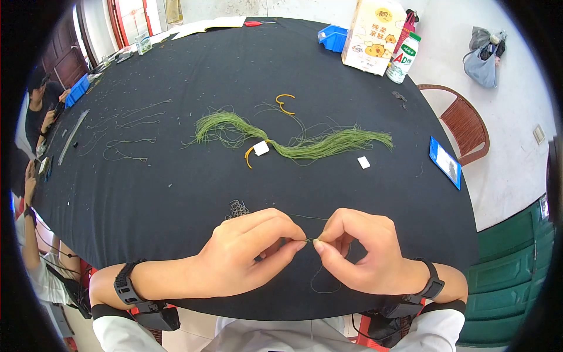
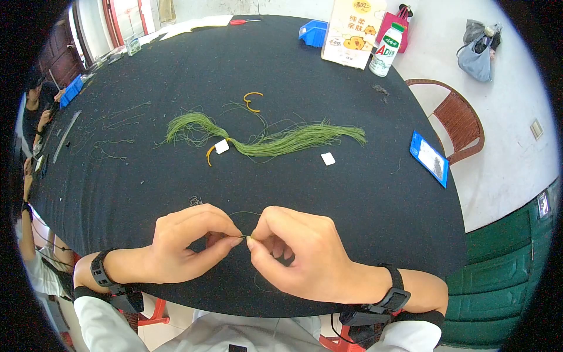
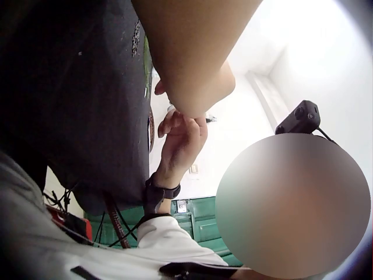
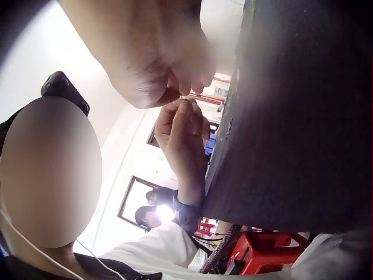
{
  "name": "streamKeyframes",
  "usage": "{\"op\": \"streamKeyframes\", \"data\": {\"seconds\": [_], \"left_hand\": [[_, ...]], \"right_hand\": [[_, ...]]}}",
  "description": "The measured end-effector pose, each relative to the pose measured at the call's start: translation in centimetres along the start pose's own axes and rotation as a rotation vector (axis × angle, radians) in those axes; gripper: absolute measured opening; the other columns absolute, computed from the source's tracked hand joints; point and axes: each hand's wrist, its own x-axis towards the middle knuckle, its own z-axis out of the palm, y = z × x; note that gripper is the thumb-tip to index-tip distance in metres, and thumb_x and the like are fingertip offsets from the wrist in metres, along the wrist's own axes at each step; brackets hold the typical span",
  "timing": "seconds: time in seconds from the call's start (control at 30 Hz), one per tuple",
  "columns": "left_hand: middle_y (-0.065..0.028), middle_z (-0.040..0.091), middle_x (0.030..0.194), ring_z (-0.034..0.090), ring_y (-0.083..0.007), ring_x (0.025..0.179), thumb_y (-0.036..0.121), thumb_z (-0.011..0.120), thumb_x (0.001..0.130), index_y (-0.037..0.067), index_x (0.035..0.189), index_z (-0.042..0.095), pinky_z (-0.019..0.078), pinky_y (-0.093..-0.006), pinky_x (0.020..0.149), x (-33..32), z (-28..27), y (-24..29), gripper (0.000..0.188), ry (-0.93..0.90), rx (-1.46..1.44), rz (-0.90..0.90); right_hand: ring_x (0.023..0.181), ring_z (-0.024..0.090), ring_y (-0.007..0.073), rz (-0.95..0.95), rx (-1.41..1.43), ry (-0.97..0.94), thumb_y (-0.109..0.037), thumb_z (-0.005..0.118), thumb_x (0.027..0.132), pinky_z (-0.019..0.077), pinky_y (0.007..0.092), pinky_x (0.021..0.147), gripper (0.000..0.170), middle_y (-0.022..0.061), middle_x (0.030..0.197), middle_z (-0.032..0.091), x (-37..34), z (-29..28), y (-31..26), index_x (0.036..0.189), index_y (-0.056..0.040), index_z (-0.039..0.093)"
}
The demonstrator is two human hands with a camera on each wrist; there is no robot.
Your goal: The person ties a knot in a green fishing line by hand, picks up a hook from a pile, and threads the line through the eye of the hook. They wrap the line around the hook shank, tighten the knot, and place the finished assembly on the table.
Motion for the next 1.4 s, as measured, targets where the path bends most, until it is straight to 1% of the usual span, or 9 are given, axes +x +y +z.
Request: {"op": "streamKeyframes", "data": {"seconds": [0.17, 0.27, 0.47, 0.57, 0.67, 0.77, 0.97, 1.07, 1.4], "left_hand": [[-0.0072, 0.063, 0.083, 0.055, -0.0091, 0.057, -0.004, 0.069, 0.074, 0.001, 0.089, 0.063, 0.0436, -0.0204, 0.048, -0.01, 0.2, -0.06, 0.017, 0.019, 0.01, 0.034], [-0.0074, 0.063, 0.083, 0.055, -0.0091, 0.057, -0.004, 0.07, 0.074, 0.001, 0.089, 0.063, 0.0436, -0.0203, 0.048, 0.02, 0.17, -0.04, 0.017, 0.022, 0.015, 0.04], [-0.0074, 0.063, 0.083, 0.056, -0.0088, 0.057, -0.004, 0.069, 0.074, 0.001, 0.089, 0.063, 0.0446, -0.0201, 0.047, -0.03, 0.12, -0.06, 0.017, 0.02, 0.023, 0.045], [-0.0073, 0.063, 0.082, 0.057, -0.0087, 0.058, -0.005, 0.069, 0.073, 0.001, 0.088, 0.064, 0.0453, -0.0199, 0.047, -0.02, 0.06, 0.02, 0.017, 0.015, 0.032, 0.044], [-0.0072, 0.063, 0.082, 0.057, -0.0088, 0.058, -0.005, 0.069, 0.073, 0.001, 0.087, 0.064, 0.0458, -0.02, 0.048, 0.01, 0.02, 0.07, 0.016, 0.018, 0.031, 0.042], [-0.0072, 0.063, 0.082, 0.058, -0.0089, 0.058, -0.005, 0.069, 0.073, 0.001, 0.086, 0.064, 0.0462, -0.02, 0.048, 0.02, 0.02, 0.16, 0.016, 0.026, 0.018, 0.032], [-0.0073, 0.063, 0.083, 0.058, -0.0088, 0.059, -0.006, 0.068, 0.073, 0.001, 0.087, 0.064, 0.0462, -0.0202, 0.049, 0.01, -0.11, 0.12, 0.016, 0.032, 0.051, 0.065], [-0.0075, 0.063, 0.083, 0.058, -0.0087, 0.059, -0.006, 0.067, 0.073, 0.001, 0.087, 0.064, 0.0459, -0.0203, 0.049, 0.01, -0.11, 0.09, 0.016, 0.035, 0.052, 0.076], [-0.0076, 0.063, 0.083, 0.058, -0.0083, 0.059, -0.005, 0.068, 0.073, 0.0, 0.088, 0.064, 0.0456, -0.0198, 0.049, 0.11, -0.15, 0.27, 0.016, 0.028, 0.015, 0.044]], "right_hand": [[0.053, 0.057, 0.0158, -0.11, -0.16, 0.001, -0.003, 0.065, 0.073, 0.0447, 0.0264, 0.046, 0.014, 0.0047, 0.063, 0.053, 0.12, 0.01, -0.04, 0.072, -0.0041, 0.052], [0.055, 0.057, 0.0202, -0.182, -0.221, 0.056, -0.001, 0.066, 0.069, 0.0447, 0.0293, 0.047, 0.016, 0.0054, 0.063, 0.052, 0.01, 0.31, 0.16, 0.071, -0.0053, 0.05], [0.055, 0.056, 0.023, -0.255, -0.294, 0.048, 0.0, 0.066, 0.065, 0.0447, 0.0323, 0.047, 0.019, 0.0062, 0.063, 0.05, 0.02, 0.38, 0.43, 0.073, -0.0062, 0.05], [0.056, 0.056, 0.0222, -0.256, -0.305, 0.024, 0.0, 0.066, 0.066, 0.0445, 0.0313, 0.047, 0.018, 0.0059, 0.064, 0.051, 0.07, 0.23, 0.29, 0.074, -0.0062, 0.05], [0.056, 0.057, 0.021, -0.184, -0.208, 0.012, -0.001, 0.065, 0.069, 0.0443, 0.0294, 0.047, 0.015, 0.0057, 0.066, 0.054, 0.02, 0.22, 0.29, 0.075, -0.0057, 0.052], [0.057, 0.059, 0.0165, -0.119, -0.13, -0.038, -0.002, 0.064, 0.073, 0.0445, 0.0258, 0.048, 0.011, 0.0045, 0.067, 0.056, 0.12, -0.19, 0.03, 0.079, -0.0049, 0.055], [0.061, 0.059, 0.0067, 0.161, 0.195, -0.019, -0.006, 0.062, 0.081, 0.045, 0.0209, 0.047, 0.011, 0.0016, 0.072, 0.061, 0.11, 0.09, -0.33, 0.09, -0.0018, 0.059], [0.06, 0.06, 0.006, 0.16, 0.2, -0.114, -0.008, 0.062, 0.084, 0.045, 0.0203, 0.047, 0.013, 0.0027, 0.072, 0.064, 0.03, -0.05, -0.01, 0.095, -0.0013, 0.061], [0.055, 0.061, 0.0067, 0.178, 0.252, -0.116, -0.006, 0.058, 0.088, 0.0461, 0.0211, 0.049, 0.009, 0.0038, 0.067, 0.064, -0.31, 0.1, 0.46, 0.094, -0.0018, 0.064]]}}
